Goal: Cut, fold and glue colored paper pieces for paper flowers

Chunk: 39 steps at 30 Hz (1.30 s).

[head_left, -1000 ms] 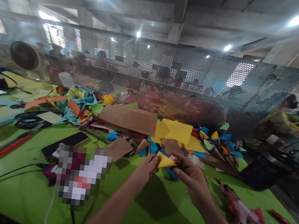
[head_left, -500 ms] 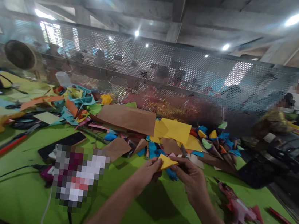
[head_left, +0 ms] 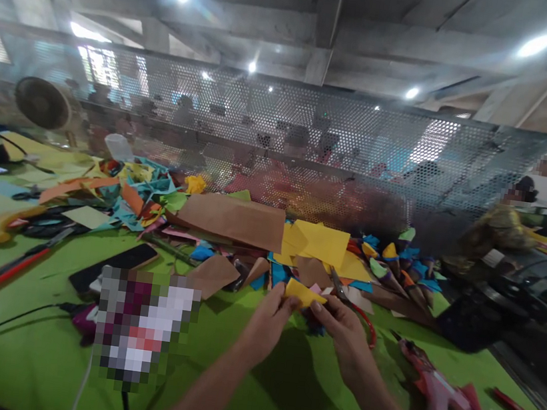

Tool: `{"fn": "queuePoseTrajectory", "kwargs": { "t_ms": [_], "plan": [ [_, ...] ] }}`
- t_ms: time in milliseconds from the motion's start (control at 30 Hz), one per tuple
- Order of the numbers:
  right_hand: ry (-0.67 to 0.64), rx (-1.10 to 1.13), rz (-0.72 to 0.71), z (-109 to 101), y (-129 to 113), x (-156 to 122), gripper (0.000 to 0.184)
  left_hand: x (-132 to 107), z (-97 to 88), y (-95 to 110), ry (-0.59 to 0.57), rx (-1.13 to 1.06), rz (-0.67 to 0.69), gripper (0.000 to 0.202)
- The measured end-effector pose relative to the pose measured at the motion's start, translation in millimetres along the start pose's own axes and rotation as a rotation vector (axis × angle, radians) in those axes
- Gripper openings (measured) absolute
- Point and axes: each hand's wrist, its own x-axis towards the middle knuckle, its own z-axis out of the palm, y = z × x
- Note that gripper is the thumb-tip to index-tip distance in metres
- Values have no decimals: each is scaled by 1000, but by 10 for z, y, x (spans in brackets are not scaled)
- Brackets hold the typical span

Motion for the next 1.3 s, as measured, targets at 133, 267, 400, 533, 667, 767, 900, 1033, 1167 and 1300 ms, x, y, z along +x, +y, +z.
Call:
{"fn": "queuePoseTrajectory", "kwargs": {
  "t_ms": [133, 267, 400, 533, 667, 767, 900, 1033, 1167, 1300],
  "plan": [
    [57, -16, -11, -47, 60, 34, 40, -6, 9, -48, -44, 52, 33, 29],
    [164, 2, -25, -96, -2, 57, 40, 7, -46, -58, -94, 121, -57, 32],
    [229, 2, -69, -124, -54, 80, 39, 17, -99, -23, -118, 159, -73, 35],
    [242, 9, -97, -134, -25, 91, 38, 27, -104, -26, -118, 140, -70, 34],
    [260, 2, -111, -153, 12, 99, 35, 33, -96, -19, -91, 121, -100, 31],
    [260, 14, -111, -167, 25, 102, 33, 25, -90, 39, -85, 61, -113, 29],
    [262, 43, -91, -174, 36, 86, 30, 12, -84, 122, -99, -43, -163, 30],
    [266, 110, -59, -164, 15, 61, 28, 21, -103, 123, -67, -83, -129, 31],
    [325, 269, -3, -148, -51, 56, 29, 40, -137, 56, 44, -18, 10, 23],
    [337, 344, 86, -136, -45, 63, 32, 16, -134, 40, 61, 260, 273, 35]
  ]
}}
